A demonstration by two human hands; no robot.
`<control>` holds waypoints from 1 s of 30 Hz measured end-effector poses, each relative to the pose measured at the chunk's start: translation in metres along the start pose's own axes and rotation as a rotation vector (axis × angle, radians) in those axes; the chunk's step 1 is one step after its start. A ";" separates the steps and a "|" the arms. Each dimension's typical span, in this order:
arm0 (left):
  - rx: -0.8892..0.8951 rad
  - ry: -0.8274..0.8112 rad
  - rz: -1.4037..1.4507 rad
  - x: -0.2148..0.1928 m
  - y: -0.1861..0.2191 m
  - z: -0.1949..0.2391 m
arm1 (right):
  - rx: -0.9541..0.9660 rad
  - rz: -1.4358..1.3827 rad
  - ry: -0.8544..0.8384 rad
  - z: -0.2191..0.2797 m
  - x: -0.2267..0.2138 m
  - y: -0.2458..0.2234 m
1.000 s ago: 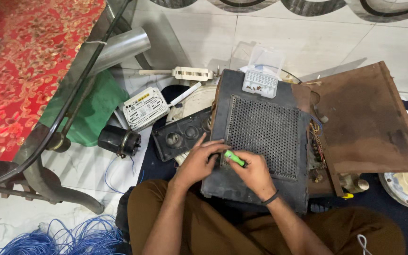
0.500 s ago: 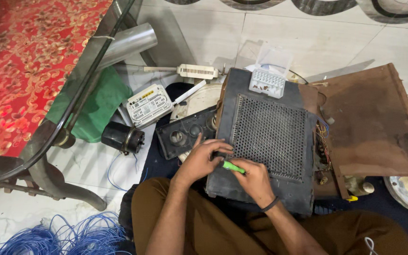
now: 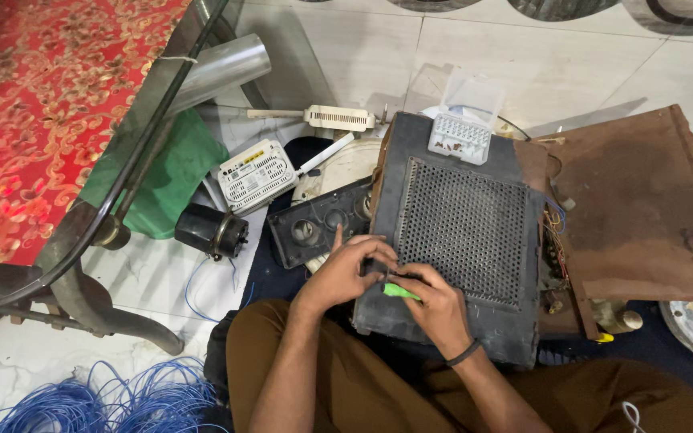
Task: The person sits on the floor and uses a green-handled screwdriver to fasten screws into a perforated metal grille attached to a black electronic device. They repeatedly tighten screws at various points on the grille.
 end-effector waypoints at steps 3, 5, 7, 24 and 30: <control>0.008 -0.048 -0.049 0.001 -0.001 0.000 | 0.091 -0.046 -0.043 0.000 -0.004 0.002; 0.016 -0.053 -0.051 0.001 -0.003 0.000 | 0.052 -0.078 -0.050 -0.002 -0.004 0.000; 0.036 -0.052 -0.063 0.002 -0.006 0.000 | 0.045 -0.068 -0.070 -0.002 -0.004 -0.003; 0.035 -0.033 -0.179 0.003 -0.007 -0.003 | 0.037 -0.220 -0.158 -0.010 -0.019 -0.002; -0.014 -0.049 -0.179 0.003 -0.004 -0.007 | 0.047 -0.414 -0.036 -0.014 -0.040 0.014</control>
Point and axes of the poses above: each hand's wrist, its own z-axis away from the middle knuckle, its own x-axis out of the palm, y = z × x, the point moved 2 cm from there along -z, towards the middle knuckle, and after that the axes turned 6 degrees about -y, right-handed, at the moved point
